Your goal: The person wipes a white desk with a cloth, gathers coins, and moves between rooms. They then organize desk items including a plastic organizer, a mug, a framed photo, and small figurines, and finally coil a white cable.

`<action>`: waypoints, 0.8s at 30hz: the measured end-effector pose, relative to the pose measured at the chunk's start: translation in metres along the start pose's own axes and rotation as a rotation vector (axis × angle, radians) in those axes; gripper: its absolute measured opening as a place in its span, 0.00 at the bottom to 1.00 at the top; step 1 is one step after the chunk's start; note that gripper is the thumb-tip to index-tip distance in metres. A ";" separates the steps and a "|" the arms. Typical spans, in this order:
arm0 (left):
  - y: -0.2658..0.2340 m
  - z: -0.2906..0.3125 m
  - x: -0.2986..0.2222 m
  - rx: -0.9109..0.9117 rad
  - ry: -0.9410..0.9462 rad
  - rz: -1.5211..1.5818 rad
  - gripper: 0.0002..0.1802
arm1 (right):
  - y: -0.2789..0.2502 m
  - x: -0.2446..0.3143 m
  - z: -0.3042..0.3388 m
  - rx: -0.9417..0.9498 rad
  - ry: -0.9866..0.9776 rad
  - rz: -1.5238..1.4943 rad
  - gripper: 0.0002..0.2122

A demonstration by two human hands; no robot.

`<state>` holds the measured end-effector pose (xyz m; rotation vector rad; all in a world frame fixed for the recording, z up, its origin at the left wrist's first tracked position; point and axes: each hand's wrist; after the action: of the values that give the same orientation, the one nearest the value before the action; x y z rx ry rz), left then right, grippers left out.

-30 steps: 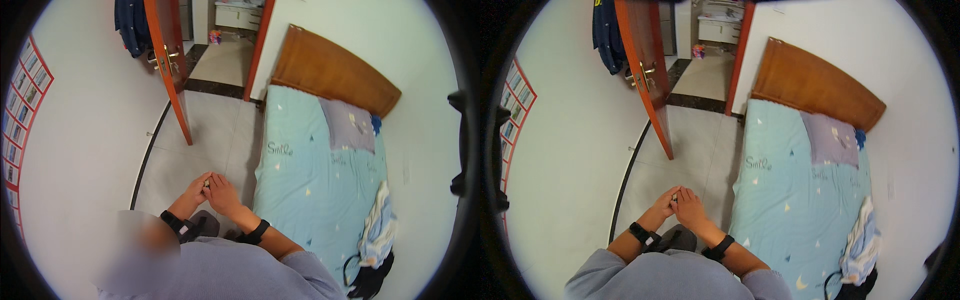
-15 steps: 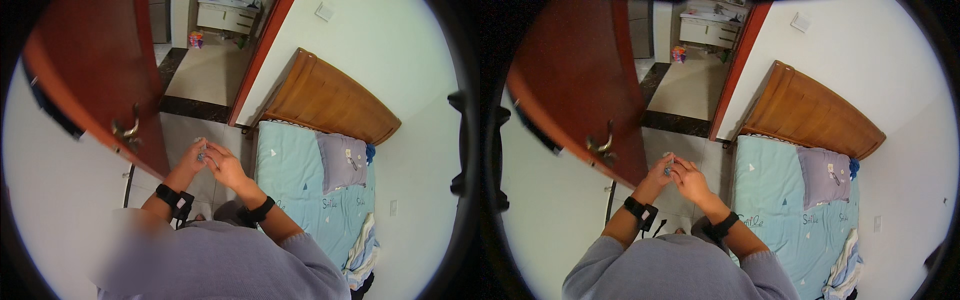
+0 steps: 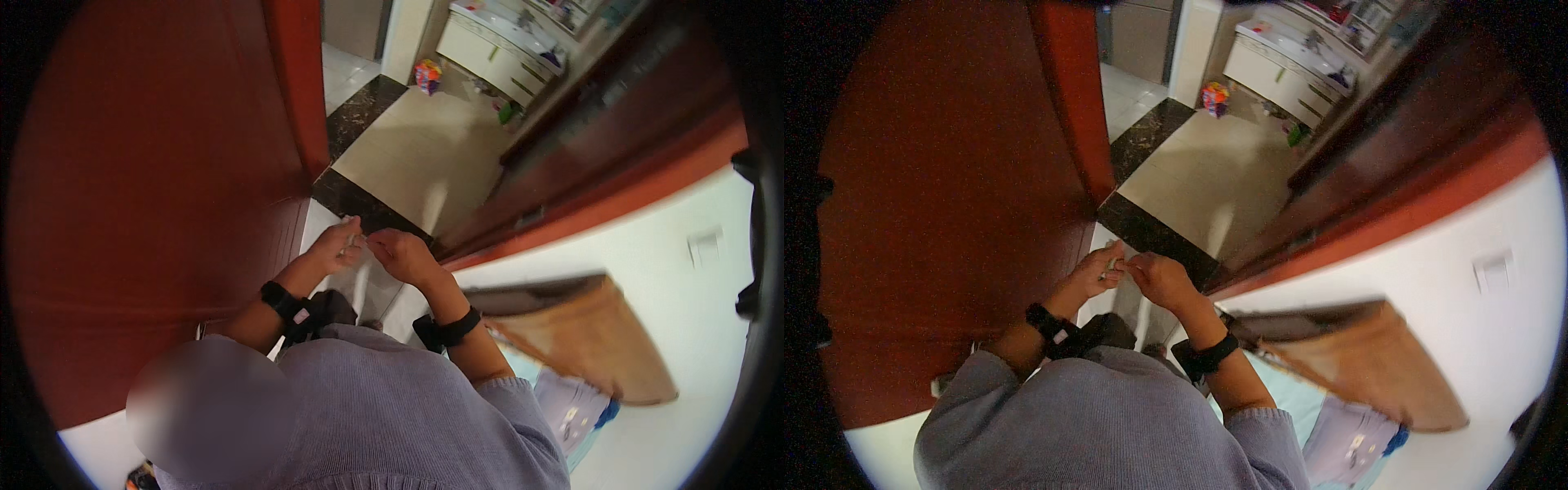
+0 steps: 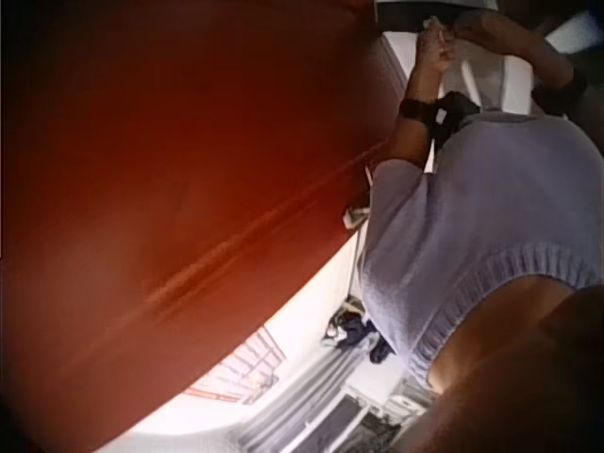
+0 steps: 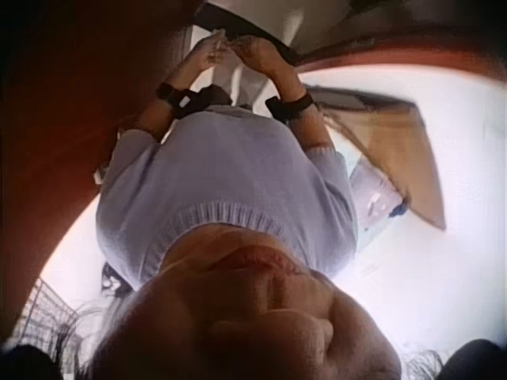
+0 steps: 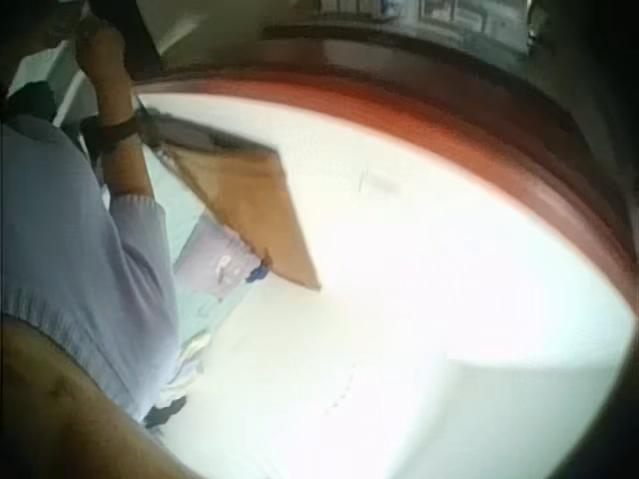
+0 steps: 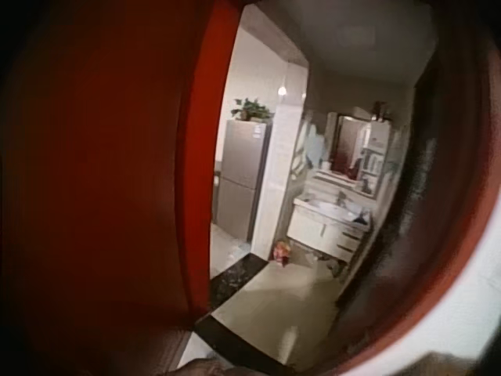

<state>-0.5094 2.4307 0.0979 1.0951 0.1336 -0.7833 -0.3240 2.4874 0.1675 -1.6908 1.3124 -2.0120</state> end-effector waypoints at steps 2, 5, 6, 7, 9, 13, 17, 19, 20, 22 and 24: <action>-0.002 -0.030 -0.042 -0.061 0.059 0.046 0.14 | -0.025 -0.037 -0.052 0.086 0.003 -0.024 0.08; -0.032 -0.086 -0.102 -0.063 0.062 0.044 0.12 | -0.054 -0.094 -0.126 0.164 -0.011 -0.014 0.09; -0.044 -0.108 -0.127 -0.013 0.034 0.090 0.11 | -0.064 -0.112 -0.154 0.183 -0.015 -0.011 0.09; -0.053 -0.131 -0.151 -0.008 0.002 0.063 0.10 | -0.074 -0.130 -0.181 0.233 0.025 0.024 0.09; -0.064 -0.183 -0.207 0.032 0.006 -0.001 0.09 | -0.107 -0.165 -0.241 0.322 0.098 0.122 0.09; -0.062 -0.293 -0.296 -0.029 0.035 -0.047 0.08 | -0.171 -0.241 -0.327 0.188 0.055 0.049 0.10; -0.007 -0.377 -0.403 0.051 0.029 -0.193 0.10 | -0.248 -0.296 -0.410 0.140 0.137 -0.038 0.10; 0.009 -0.421 -0.459 -0.045 0.077 -0.247 0.11 | -0.276 -0.328 -0.459 0.118 0.180 -0.037 0.10; 0.005 -0.444 -0.482 -0.050 0.119 -0.205 0.11 | -0.283 -0.347 -0.486 0.140 0.168 -0.049 0.10; -0.001 -0.487 -0.532 -0.050 0.205 -0.108 0.13 | -0.302 -0.379 -0.539 0.195 0.153 -0.063 0.10; -0.008 -0.527 -0.580 -0.071 0.237 -0.041 0.17 | -0.314 -0.415 -0.595 0.228 0.064 -0.029 0.10</action>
<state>-0.7952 3.1602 0.1085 1.1175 0.3823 -0.6786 -0.5913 3.2310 0.1382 -1.5632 1.0350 -2.1545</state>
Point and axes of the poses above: each hand's wrist, its own z-axis away from the middle knuckle, its own y-axis out of the palm, x = y × z, and after that the axes turned 8 degrees about x, right-handed
